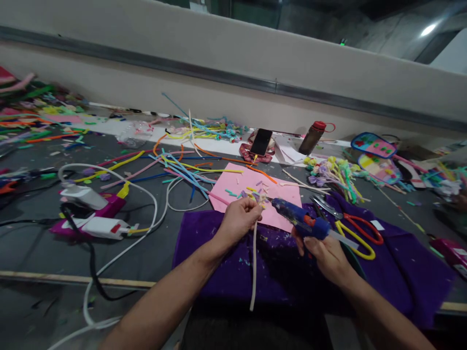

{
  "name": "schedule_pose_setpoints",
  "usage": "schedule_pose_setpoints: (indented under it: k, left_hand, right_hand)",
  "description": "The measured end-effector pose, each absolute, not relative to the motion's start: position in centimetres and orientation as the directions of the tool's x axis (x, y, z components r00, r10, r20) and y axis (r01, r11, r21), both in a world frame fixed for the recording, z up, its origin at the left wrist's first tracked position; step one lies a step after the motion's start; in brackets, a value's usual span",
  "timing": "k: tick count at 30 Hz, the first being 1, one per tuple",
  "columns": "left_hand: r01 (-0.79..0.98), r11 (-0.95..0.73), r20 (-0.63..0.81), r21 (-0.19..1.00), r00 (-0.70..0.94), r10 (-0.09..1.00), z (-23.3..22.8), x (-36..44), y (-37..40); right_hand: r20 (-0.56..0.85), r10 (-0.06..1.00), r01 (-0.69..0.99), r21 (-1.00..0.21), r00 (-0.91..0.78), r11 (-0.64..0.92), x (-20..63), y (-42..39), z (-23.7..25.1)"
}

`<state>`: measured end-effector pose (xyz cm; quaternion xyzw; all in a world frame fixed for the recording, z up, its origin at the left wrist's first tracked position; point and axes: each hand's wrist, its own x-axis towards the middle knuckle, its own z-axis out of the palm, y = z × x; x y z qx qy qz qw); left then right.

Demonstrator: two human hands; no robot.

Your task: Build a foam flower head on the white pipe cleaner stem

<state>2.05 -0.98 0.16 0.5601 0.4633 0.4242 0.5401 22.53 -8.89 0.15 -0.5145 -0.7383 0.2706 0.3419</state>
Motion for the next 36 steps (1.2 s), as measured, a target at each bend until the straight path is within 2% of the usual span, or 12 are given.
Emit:
schedule_pose_setpoints:
  k: [36]
  left_hand:
    - [0.107, 0.003, -0.028, 0.994, 0.24, 0.97, 0.2, 1.9, -0.9]
  right_hand:
    - [0.194, 0.947, 0.594, -0.741, -0.257, 0.313, 21.5, -8.9, 1.3]
